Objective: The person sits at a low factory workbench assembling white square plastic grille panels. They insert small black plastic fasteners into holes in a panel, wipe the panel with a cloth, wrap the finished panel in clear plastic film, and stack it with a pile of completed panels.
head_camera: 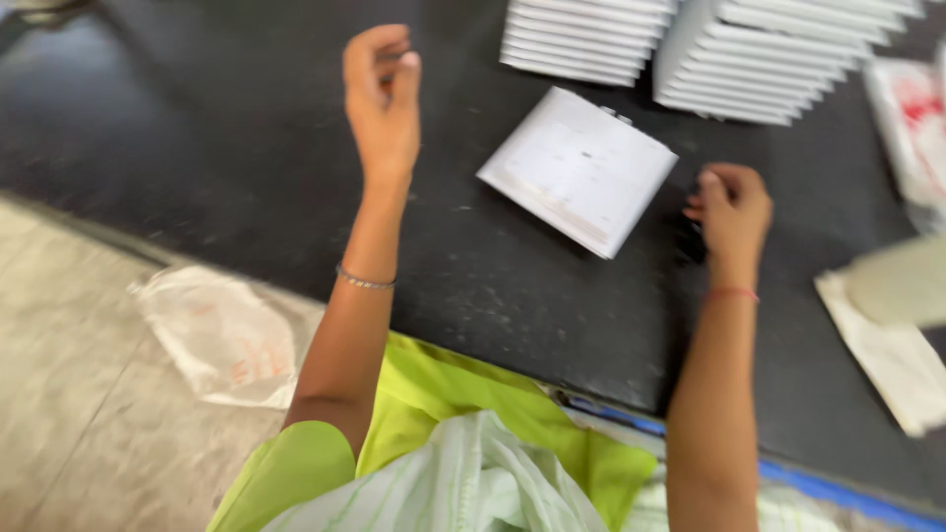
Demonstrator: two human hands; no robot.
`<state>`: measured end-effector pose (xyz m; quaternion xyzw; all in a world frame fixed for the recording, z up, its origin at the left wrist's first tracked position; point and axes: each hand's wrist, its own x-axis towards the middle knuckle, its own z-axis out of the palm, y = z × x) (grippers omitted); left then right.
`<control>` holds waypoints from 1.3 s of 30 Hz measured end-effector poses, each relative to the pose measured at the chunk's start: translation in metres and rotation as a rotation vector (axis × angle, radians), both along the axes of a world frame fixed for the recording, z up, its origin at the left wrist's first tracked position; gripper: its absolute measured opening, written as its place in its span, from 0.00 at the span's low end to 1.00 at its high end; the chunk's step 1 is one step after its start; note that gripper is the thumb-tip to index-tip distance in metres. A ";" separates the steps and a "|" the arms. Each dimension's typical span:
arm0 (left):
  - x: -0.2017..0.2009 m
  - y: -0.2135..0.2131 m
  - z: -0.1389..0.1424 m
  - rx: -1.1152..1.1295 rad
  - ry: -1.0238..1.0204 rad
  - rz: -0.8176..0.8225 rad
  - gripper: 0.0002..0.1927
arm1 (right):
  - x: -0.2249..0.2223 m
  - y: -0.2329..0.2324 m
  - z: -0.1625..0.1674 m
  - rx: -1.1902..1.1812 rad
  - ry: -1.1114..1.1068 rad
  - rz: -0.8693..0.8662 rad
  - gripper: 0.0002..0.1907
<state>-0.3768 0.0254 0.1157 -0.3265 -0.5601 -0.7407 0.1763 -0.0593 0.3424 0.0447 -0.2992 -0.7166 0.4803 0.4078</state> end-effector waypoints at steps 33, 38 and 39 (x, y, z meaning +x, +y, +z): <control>0.007 0.066 -0.061 -0.833 -0.519 -0.824 0.14 | -0.009 -0.034 0.001 -0.209 -0.149 0.164 0.12; 0.011 0.077 -0.063 -0.787 -0.565 -0.735 0.13 | -0.001 -0.036 0.012 -0.156 -0.192 0.177 0.12; 0.012 0.078 -0.065 -0.725 -0.562 -0.737 0.14 | 0.000 -0.039 0.014 -0.137 -0.199 0.181 0.12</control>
